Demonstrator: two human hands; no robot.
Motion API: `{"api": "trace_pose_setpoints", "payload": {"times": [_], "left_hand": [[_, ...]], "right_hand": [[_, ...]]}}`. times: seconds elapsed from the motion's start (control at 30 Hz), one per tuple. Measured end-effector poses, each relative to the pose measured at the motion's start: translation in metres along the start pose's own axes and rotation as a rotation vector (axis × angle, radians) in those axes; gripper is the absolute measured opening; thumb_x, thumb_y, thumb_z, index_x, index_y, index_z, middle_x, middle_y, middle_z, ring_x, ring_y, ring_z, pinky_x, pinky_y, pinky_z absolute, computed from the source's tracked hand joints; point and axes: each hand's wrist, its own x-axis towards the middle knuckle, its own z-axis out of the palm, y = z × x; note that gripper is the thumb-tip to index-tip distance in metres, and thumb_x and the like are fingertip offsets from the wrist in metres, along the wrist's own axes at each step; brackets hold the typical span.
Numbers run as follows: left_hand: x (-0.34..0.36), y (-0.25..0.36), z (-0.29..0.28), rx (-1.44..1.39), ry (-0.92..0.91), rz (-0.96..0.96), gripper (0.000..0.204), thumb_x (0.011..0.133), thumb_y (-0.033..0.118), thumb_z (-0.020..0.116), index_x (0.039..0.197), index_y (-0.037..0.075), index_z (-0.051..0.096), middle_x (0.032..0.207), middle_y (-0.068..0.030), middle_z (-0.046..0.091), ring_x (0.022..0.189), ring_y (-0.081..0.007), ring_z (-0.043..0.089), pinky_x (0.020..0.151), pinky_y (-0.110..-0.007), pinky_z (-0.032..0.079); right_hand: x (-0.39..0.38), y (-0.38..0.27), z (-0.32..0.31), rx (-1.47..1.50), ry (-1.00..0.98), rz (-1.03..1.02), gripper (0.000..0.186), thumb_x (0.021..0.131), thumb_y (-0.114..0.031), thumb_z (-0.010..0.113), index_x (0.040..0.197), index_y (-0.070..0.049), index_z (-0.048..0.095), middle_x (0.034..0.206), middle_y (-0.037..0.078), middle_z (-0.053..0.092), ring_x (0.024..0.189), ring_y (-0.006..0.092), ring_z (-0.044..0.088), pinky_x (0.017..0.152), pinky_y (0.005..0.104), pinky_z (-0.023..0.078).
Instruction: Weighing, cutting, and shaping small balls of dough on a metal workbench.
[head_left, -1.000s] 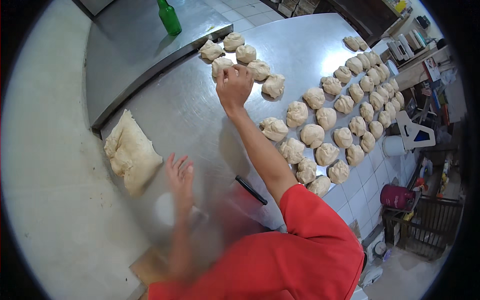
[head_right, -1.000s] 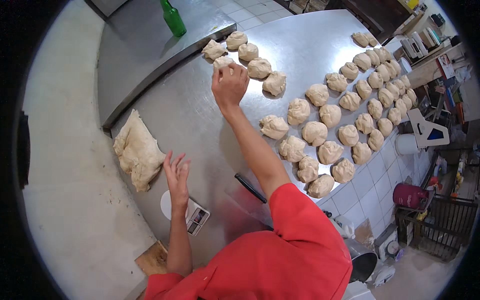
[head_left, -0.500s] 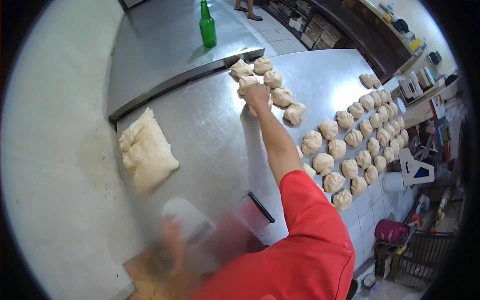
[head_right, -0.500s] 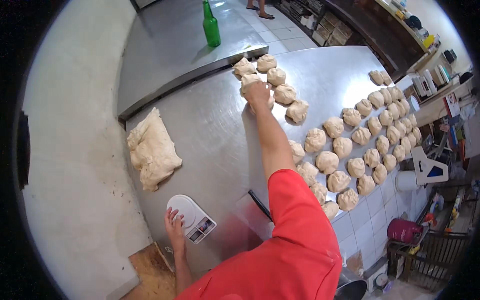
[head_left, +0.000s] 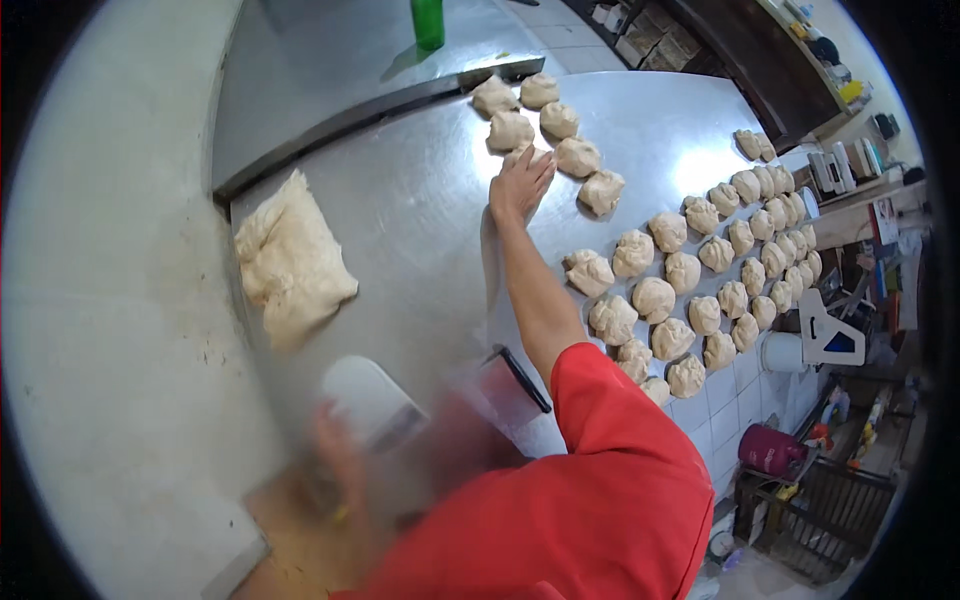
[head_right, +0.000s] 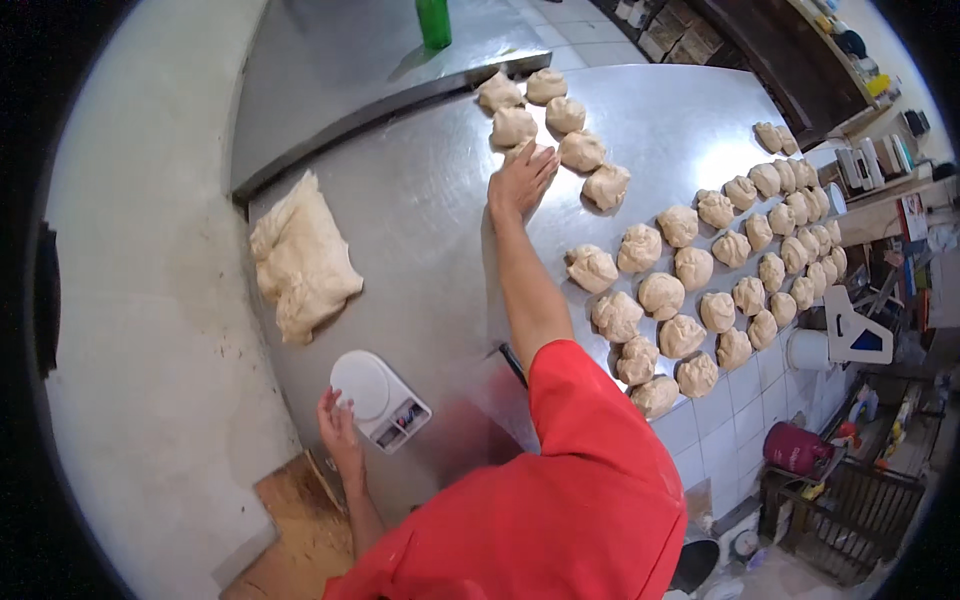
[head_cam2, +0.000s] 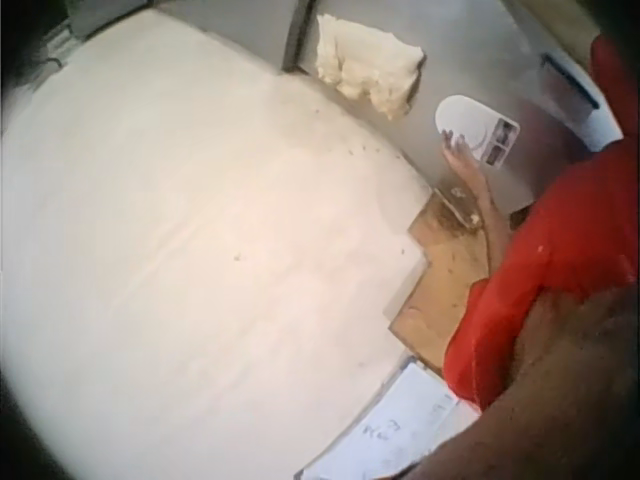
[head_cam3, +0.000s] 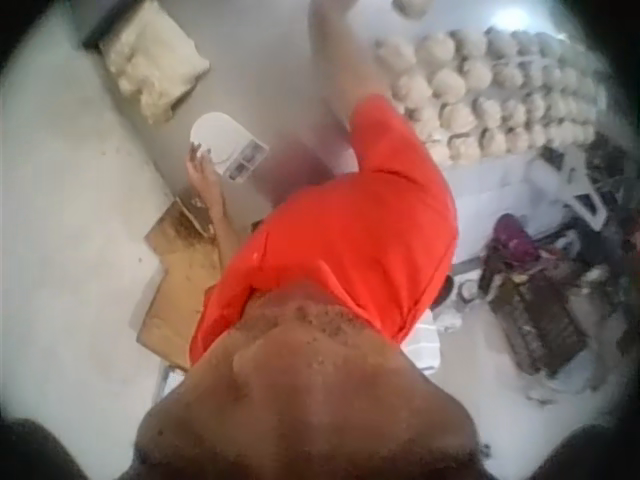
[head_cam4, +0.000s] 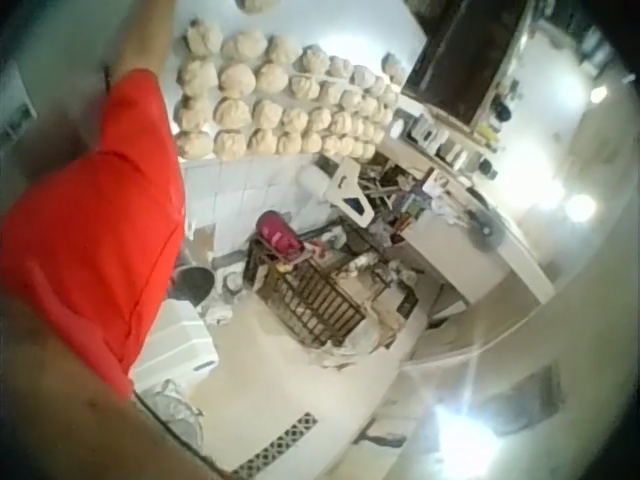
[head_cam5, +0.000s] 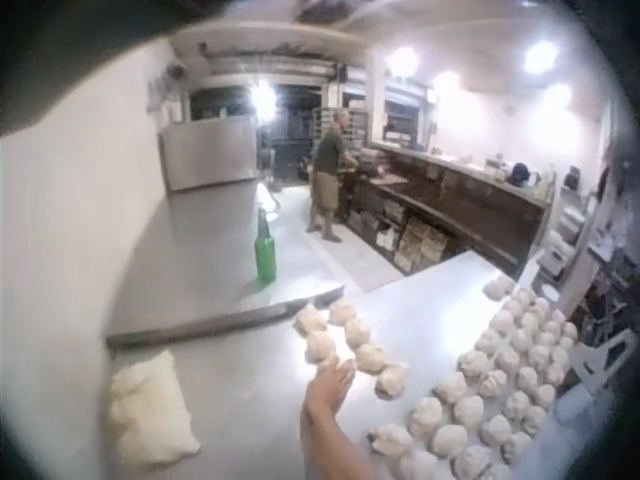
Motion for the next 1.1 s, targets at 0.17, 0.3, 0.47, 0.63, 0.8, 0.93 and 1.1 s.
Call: {"api": "trace_pose_setpoints", "payload": {"times": [0.17, 0.3, 0.47, 0.63, 0.8, 0.93, 1.1], "left_hand": [[-0.003, -0.008, 0.000, 0.006, 0.104, -0.049, 0.046, 0.103, 0.009, 0.056, 0.147, 0.000, 0.048, 0.141, -0.0170, 0.057, 0.124, -0.0261, 0.058, 0.110, -0.036, 0.045], [0.041, -0.022, 0.001, -0.101, 0.203, -0.046, 0.052, 0.098, 0.012, 0.064, 0.147, 0.001, 0.051, 0.144, -0.0181, 0.058, 0.130, -0.0296, 0.058, 0.112, -0.039, 0.045], [0.184, -0.033, -0.002, 0.118, 0.391, -0.072, 0.076, 0.088, 0.042, 0.076, 0.141, -0.007, 0.052, 0.128, -0.0266, 0.064, 0.120, -0.0405, 0.062, 0.102, -0.046, 0.051], [0.243, 0.003, -0.003, 0.319, 0.291, -0.235, 0.091, 0.085, 0.066, 0.071, 0.138, -0.006, 0.054, 0.124, -0.0267, 0.065, 0.112, -0.0410, 0.065, 0.095, -0.048, 0.053], [0.266, -0.004, -0.015, 0.311, 0.227, -0.216, 0.089, 0.085, 0.068, 0.070, 0.136, -0.004, 0.057, 0.124, -0.0257, 0.065, 0.113, -0.0405, 0.064, 0.095, -0.049, 0.052], [0.307, -0.017, -0.023, 0.215, 0.217, -0.121, 0.089, 0.083, 0.070, 0.069, 0.134, -0.003, 0.059, 0.125, -0.0255, 0.064, 0.116, -0.0434, 0.062, 0.098, -0.051, 0.051], [0.373, -0.015, -0.012, 0.178, 0.162, 0.015, 0.090, 0.082, 0.071, 0.071, 0.135, -0.001, 0.058, 0.122, -0.0232, 0.064, 0.110, -0.0412, 0.062, 0.096, -0.048, 0.050]], "right_hand": [[-0.107, 0.030, -0.132, 0.502, -0.294, -0.290, 0.062, 0.094, -0.028, 0.073, 0.143, 0.003, 0.053, 0.146, 0.028, 0.053, 0.134, 0.0437, 0.052, 0.114, 0.0453, 0.041], [-0.231, 0.108, -0.246, -0.085, -0.545, -0.382, 0.088, 0.077, -0.053, 0.084, 0.132, 0.008, 0.053, 0.113, 0.024, 0.060, 0.104, 0.0390, 0.060, 0.094, 0.0462, 0.051], [-0.253, 0.100, -0.269, -0.181, -0.858, -0.295, 0.085, 0.076, -0.048, 0.087, 0.132, 0.006, 0.051, 0.100, 0.022, 0.065, 0.086, 0.0378, 0.064, 0.082, 0.0445, 0.054], [-0.216, 0.076, -0.249, -0.002, -1.055, -0.164, 0.065, 0.083, -0.039, 0.083, 0.124, 0.004, 0.057, 0.091, 0.019, 0.068, 0.073, 0.0353, 0.063, 0.072, 0.0426, 0.054], [-0.155, -0.049, -0.206, 0.448, -0.950, -0.305, 0.033, 0.095, -0.025, 0.069, 0.111, 0.003, 0.061, 0.089, 0.017, 0.068, 0.074, 0.0277, 0.061, 0.071, 0.0403, 0.051], [-0.064, -0.172, -0.075, 0.430, -0.833, -0.522, 0.034, 0.093, -0.030, 0.068, 0.104, 0.002, 0.063, 0.089, 0.018, 0.069, 0.078, 0.0324, 0.065, 0.075, 0.0422, 0.053], [-0.006, -0.258, 0.077, 0.225, -0.896, -0.508, 0.044, 0.088, -0.037, 0.071, 0.109, 0.003, 0.070, 0.100, 0.019, 0.074, 0.088, 0.0353, 0.071, 0.082, 0.0421, 0.055]]}}
